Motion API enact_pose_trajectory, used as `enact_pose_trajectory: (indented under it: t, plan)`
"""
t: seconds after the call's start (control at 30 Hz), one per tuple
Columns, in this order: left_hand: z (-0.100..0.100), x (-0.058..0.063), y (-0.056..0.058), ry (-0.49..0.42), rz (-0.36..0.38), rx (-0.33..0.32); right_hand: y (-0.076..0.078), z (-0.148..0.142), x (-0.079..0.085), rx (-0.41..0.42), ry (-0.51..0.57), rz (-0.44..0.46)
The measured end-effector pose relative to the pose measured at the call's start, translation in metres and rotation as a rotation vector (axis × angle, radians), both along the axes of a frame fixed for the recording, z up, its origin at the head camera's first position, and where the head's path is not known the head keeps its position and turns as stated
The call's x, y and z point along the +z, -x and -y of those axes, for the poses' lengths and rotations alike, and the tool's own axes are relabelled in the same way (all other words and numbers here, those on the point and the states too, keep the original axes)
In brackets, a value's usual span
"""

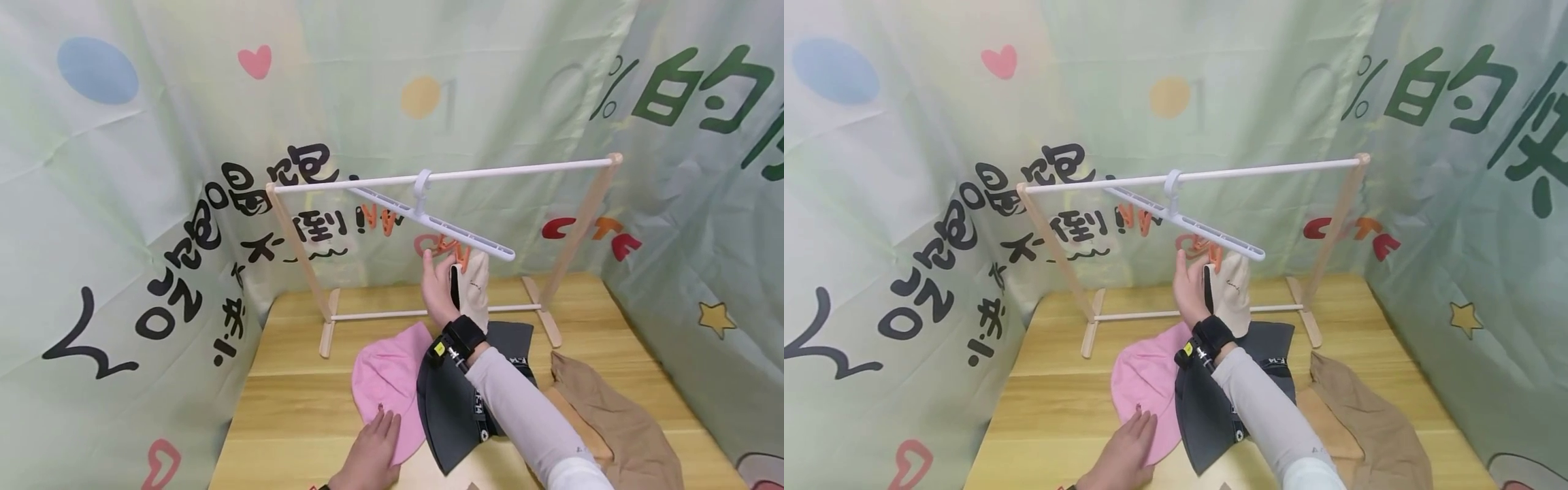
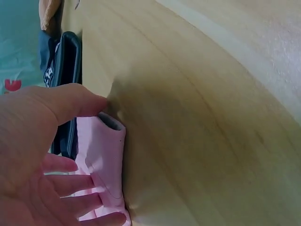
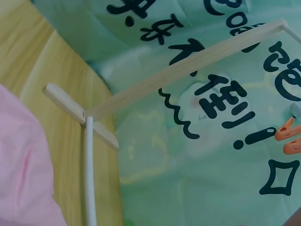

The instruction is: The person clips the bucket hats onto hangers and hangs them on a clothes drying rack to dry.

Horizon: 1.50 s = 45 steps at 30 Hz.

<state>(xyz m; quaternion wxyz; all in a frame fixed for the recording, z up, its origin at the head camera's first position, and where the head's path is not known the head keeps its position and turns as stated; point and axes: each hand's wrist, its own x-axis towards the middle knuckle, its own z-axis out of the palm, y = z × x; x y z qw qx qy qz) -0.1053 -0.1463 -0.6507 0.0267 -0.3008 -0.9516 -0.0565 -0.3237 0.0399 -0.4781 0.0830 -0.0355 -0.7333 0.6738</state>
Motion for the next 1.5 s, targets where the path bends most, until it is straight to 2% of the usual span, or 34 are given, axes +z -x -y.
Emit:
enact_pose_trajectory:
  t: [0.1, 0.17, 0.27, 0.4, 0.53, 0.6, 0.73, 0.9, 1.0, 1.13, 1.3, 1.4, 1.5]
  plan:
    - [-0.003, 0.0, -0.001, 0.025, 0.029, 0.024, 0.004, -0.002, 0.002, -0.047, -0.066, -0.046]
    - [-0.005, 0.0, -0.002, 0.054, 0.039, 0.035, 0.006, -0.004, 0.005, -0.072, -0.066, -0.086]
    - [-0.009, -0.003, -0.004, 0.113, 0.014, 0.046, 0.006, -0.009, 0.013, -0.059, -0.007, -0.119]
    - [-0.012, -0.014, -0.006, 0.174, -0.087, 0.05, 0.013, -0.015, 0.02, -0.075, 0.137, -0.154]
    - [-0.008, -0.023, -0.004, 0.203, -0.131, 0.048, 0.025, -0.015, 0.021, -0.13, 0.259, -0.192]
    - [-0.004, -0.027, -0.003, 0.198, -0.139, 0.039, 0.028, -0.014, 0.022, -0.173, 0.269, -0.181]
    - [0.009, -0.032, -0.001, 0.113, -0.188, -0.005, 0.033, -0.013, 0.026, -0.234, 0.295, -0.175]
    - [0.034, -0.035, 0.001, -0.099, -0.231, -0.099, 0.036, -0.013, 0.031, -0.273, 0.258, -0.121]
    - [0.048, -0.032, 0.005, -0.196, -0.252, -0.166, 0.036, -0.014, 0.032, -0.28, 0.209, -0.078]
    - [0.06, -0.025, 0.013, -0.273, -0.23, -0.219, 0.039, -0.016, 0.031, -0.233, 0.234, -0.105]
    - [0.068, -0.019, 0.025, -0.344, -0.173, -0.195, 0.042, -0.015, 0.031, -0.209, 0.298, -0.159]
    - [0.072, -0.02, 0.031, -0.335, -0.171, -0.149, 0.042, -0.014, 0.029, -0.215, 0.289, -0.159]
    - [0.077, -0.021, 0.035, -0.301, -0.183, -0.105, 0.04, -0.013, 0.026, -0.199, 0.212, -0.143]
